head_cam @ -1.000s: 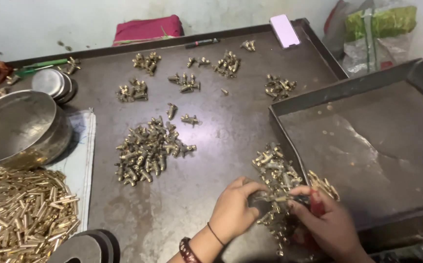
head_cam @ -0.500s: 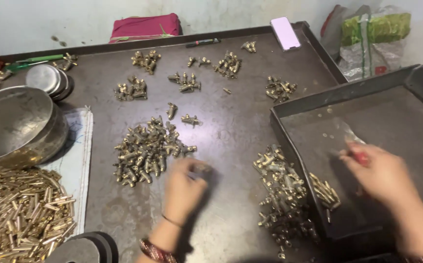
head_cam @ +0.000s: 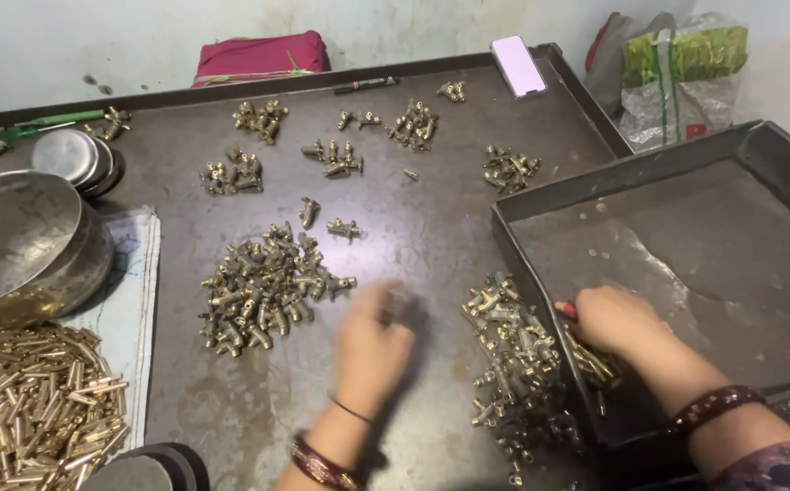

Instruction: Assembling small brass fittings by inserting components using pliers.

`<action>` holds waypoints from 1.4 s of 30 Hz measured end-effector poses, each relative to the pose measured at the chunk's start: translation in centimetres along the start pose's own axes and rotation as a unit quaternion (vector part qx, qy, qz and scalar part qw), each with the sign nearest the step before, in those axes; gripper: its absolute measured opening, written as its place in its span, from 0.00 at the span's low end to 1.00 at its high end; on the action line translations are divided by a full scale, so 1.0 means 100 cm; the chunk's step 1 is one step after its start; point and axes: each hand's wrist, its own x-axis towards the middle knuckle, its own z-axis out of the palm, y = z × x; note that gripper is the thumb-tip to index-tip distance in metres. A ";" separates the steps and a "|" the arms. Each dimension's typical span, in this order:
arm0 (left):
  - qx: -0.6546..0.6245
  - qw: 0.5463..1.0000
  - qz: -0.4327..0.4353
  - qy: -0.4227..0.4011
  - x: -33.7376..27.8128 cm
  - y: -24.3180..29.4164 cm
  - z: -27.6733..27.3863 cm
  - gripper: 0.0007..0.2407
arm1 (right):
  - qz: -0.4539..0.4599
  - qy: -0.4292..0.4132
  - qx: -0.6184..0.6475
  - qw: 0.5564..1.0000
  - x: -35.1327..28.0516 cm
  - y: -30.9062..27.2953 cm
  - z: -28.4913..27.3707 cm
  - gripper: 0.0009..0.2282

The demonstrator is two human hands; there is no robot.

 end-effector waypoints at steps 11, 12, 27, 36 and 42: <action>-0.138 0.954 0.063 -0.257 -0.076 0.023 0.033 0.18 | -0.021 0.059 -0.031 0.998 0.004 -0.001 0.022 0.11; -0.140 0.954 0.038 -0.264 -0.076 0.024 0.033 0.18 | -0.023 0.062 -0.023 0.998 -0.001 -0.004 0.016 0.11; -0.415 0.869 -0.072 -0.258 -0.080 0.011 0.026 0.10 | -0.088 -0.045 0.700 0.708 -0.126 -0.040 0.047 0.06; -0.539 0.762 -0.207 -0.295 -0.090 -0.014 0.039 0.07 | -0.465 0.416 0.359 0.694 -0.152 -0.067 0.038 0.15; -0.507 0.755 -0.203 -0.364 -0.102 -0.031 0.046 0.10 | -0.475 0.416 0.390 0.670 -0.133 -0.060 0.083 0.14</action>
